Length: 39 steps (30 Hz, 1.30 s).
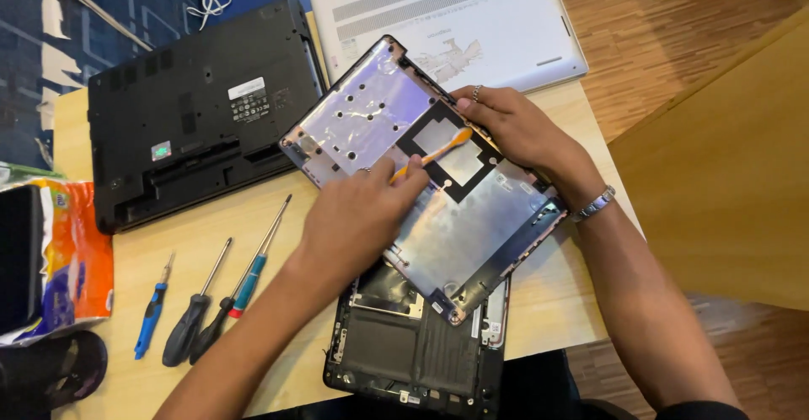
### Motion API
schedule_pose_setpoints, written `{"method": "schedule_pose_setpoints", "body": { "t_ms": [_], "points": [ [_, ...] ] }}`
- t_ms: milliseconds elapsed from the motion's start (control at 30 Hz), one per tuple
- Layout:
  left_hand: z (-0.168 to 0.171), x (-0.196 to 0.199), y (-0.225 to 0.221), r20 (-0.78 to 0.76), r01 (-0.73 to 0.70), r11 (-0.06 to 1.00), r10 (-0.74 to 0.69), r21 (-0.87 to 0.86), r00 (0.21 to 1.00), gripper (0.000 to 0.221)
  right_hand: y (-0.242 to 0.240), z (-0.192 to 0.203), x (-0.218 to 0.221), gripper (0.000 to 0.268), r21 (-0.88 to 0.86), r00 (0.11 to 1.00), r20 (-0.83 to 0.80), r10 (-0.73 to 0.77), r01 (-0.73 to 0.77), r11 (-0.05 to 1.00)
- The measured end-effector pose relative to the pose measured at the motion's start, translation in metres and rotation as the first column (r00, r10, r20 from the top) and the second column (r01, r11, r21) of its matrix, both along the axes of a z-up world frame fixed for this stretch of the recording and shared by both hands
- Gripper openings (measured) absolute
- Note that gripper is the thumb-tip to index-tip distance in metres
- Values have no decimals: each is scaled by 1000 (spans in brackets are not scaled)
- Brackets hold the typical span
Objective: Cleaning the internal chassis and components of a disassembled laptop using a toothbrush to remove dust.
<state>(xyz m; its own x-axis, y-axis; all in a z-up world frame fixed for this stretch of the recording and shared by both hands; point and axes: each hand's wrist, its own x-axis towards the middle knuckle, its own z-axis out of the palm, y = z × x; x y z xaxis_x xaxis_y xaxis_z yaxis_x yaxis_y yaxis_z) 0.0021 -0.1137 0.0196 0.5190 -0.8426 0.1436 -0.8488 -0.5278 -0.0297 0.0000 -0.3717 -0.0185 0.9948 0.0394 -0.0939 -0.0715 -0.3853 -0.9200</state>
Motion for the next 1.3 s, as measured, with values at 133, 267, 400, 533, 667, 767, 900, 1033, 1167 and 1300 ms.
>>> {"method": "schedule_pose_setpoints", "body": {
  "t_ms": [133,267,400,533,667,767,900,1033,1167,1300],
  "points": [
    [12,19,14,73,-96,995,94,27,993,36,-1,2,-1,38,-11,1000,24,7,-6,1000],
    [35,-23,-4,-214,110,994,-104,18,971,42,-6,-7,5,40,0,997,67,26,-26,1000],
    [48,-30,-22,-333,193,968,-131,161,934,82,-3,-2,1,44,-27,998,45,38,-36,999],
    [22,-19,-19,-187,120,980,-89,161,978,55,-2,-3,2,46,-10,999,33,23,-23,1000],
    [19,-44,-18,-304,265,949,-205,172,930,63,-6,-7,3,44,-57,997,62,49,-45,997],
    [13,-37,-13,-191,185,971,-155,153,969,50,-3,-6,0,40,-62,996,69,63,-59,996],
    [3,-73,-15,-19,297,951,-296,87,955,58,-3,-3,2,41,-98,995,75,61,-53,994],
    [1,-58,-28,-204,145,989,-135,38,970,72,-2,-1,-2,41,-130,995,79,56,-45,990],
    [3,-74,-24,-378,154,987,-124,50,917,86,-1,-6,-4,32,-159,989,142,-44,66,985],
    [-2,-94,15,-237,171,983,-151,66,960,76,11,1,-9,33,-111,964,198,-179,204,973]
  ]
}}
